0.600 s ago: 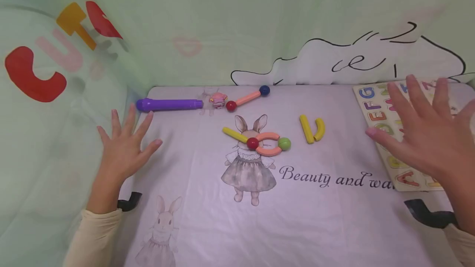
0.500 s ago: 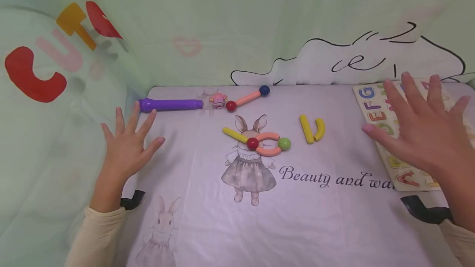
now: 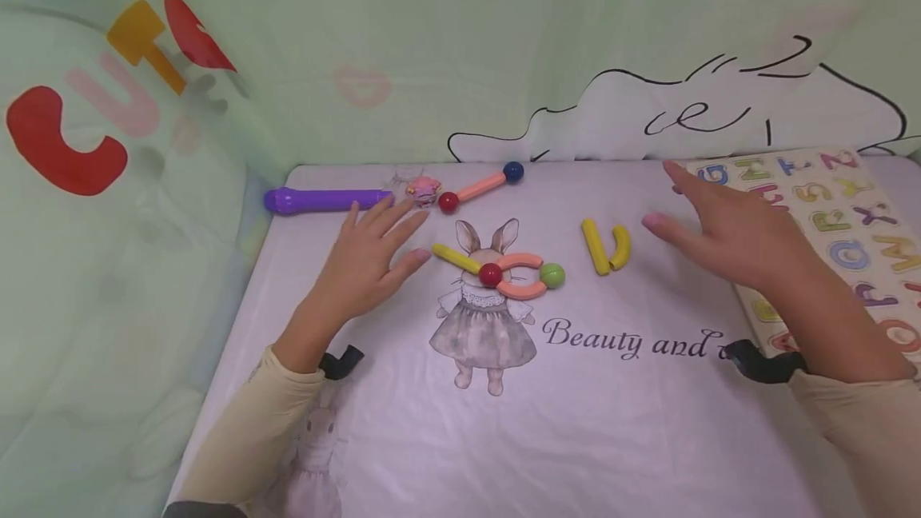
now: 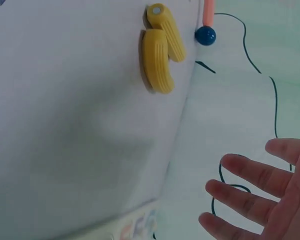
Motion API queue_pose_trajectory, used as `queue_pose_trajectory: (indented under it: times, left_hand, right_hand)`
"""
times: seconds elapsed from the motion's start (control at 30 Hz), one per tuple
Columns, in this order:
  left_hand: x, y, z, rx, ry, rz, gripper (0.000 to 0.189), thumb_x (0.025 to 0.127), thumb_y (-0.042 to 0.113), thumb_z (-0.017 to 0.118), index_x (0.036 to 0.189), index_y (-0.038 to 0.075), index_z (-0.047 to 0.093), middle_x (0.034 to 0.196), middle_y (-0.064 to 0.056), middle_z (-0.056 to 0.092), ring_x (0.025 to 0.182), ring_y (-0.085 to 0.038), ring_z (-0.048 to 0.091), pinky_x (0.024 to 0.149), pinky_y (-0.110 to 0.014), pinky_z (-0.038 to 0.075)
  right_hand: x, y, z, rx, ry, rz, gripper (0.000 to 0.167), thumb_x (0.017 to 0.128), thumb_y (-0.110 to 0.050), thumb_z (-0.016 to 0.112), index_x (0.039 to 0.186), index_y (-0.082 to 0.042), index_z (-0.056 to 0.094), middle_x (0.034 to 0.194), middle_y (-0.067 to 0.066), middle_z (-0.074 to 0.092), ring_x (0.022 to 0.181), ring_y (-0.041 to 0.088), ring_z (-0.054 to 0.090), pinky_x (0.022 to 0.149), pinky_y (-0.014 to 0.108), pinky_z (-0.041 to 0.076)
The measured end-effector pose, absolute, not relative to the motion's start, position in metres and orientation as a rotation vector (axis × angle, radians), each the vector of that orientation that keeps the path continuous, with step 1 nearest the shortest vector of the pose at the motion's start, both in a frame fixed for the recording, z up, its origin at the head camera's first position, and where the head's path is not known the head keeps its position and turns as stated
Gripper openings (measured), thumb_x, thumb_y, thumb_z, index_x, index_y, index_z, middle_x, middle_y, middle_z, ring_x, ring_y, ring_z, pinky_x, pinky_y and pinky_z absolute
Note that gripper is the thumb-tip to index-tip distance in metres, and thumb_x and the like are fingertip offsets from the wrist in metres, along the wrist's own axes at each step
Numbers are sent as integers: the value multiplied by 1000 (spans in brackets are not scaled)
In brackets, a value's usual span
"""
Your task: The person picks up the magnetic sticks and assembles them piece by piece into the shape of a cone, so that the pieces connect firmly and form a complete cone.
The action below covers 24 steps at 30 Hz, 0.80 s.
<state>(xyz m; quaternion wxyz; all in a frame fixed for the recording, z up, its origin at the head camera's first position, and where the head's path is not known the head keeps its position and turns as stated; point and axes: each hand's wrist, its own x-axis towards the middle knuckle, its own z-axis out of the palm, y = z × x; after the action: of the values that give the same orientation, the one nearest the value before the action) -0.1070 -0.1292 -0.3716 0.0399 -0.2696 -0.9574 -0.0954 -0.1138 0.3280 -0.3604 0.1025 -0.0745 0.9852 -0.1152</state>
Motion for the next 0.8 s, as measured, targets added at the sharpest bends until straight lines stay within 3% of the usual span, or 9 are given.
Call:
queue_pose_trajectory:
  times: [0.17,0.37,0.53,0.7,0.8]
  left_hand:
    - [-114,-89,-383,-1012,-2921,-436,57,104,55,48,151,22,51,159,-1,46,152,-26,37,125,-60,19]
    - [-120,-46,-398,-1190,-3007,-671,54,106,52,47,147,18,55,154,1,52,147,-18,43,124,-41,30]
    - [-125,-17,-414,-1240,-3063,-752,54,105,50,52,149,19,53,153,4,52,147,-14,42,123,-30,30]
    - [-128,2,-425,-1254,-3071,-841,53,102,48,59,147,21,55,151,5,54,137,-7,51,122,-27,29]
    - [-130,10,-429,-1260,-3074,-878,54,100,49,62,146,20,56,145,5,58,125,-3,59,124,-36,27]
  right_hand:
    - [-125,317,-372,-285,2864,-425,81,103,-59,46,163,-11,22,136,31,58,117,50,58,89,68,45]
    - [-132,311,-383,-275,2798,-482,77,103,-59,46,154,-3,37,130,30,61,111,44,62,83,60,51]
    - [-138,307,-395,-242,2750,-555,73,103,-58,47,149,-1,43,129,32,61,111,46,62,83,60,53]
    - [-143,304,-405,-210,2712,-598,73,102,-59,47,145,0,46,129,36,59,112,48,60,83,60,53]
    - [-145,302,-409,-197,2706,-604,74,102,-60,46,143,1,47,128,36,59,109,47,60,83,60,52]
